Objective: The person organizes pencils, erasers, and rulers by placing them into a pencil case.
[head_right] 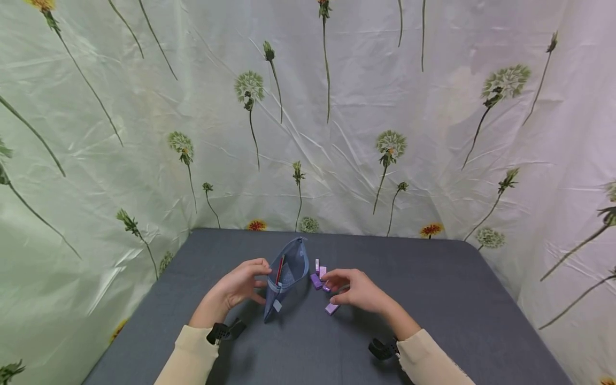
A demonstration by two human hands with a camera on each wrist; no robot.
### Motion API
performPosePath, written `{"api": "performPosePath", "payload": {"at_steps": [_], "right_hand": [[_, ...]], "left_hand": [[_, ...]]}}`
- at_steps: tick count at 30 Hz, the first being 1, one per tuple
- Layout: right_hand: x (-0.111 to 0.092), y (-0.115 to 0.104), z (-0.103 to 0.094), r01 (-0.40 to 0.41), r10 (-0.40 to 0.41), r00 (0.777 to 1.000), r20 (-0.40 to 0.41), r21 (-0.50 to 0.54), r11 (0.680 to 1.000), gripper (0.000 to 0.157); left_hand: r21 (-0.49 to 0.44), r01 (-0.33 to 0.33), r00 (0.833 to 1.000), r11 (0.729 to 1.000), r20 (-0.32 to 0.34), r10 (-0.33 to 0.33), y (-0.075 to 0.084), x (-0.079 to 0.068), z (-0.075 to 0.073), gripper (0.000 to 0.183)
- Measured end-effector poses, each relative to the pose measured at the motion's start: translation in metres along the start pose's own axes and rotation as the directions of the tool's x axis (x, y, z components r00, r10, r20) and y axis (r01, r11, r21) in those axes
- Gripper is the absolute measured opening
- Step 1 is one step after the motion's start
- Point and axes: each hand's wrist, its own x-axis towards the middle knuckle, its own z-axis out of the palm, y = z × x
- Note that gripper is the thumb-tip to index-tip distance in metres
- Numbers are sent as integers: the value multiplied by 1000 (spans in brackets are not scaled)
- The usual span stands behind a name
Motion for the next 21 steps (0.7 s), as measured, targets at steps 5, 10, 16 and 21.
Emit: {"api": "performPosePath", "payload": {"at_steps": [5, 10, 16, 21], "right_hand": [[-6, 15, 2, -30, 29, 999, 20, 65, 997, 55], [-9, 29, 5, -68, 64, 997, 38, 117, 991, 58], [-9, 38, 8, -75, 72, 997, 28, 122, 990, 55], [-7, 44, 11, -69, 71, 997, -10, 110, 991, 51]], "left_hand": [[-4, 10, 1000, 1000, -2, -10, 0, 1, 0, 20], [-9, 17, 1000, 1000, -7, -17, -1, 2, 0, 20], [-2, 15, 1000, 1000, 6, -15, -2, 2, -1, 20], [-9, 18, 1000, 1000, 10, -18, -1, 2, -1, 20]]}}
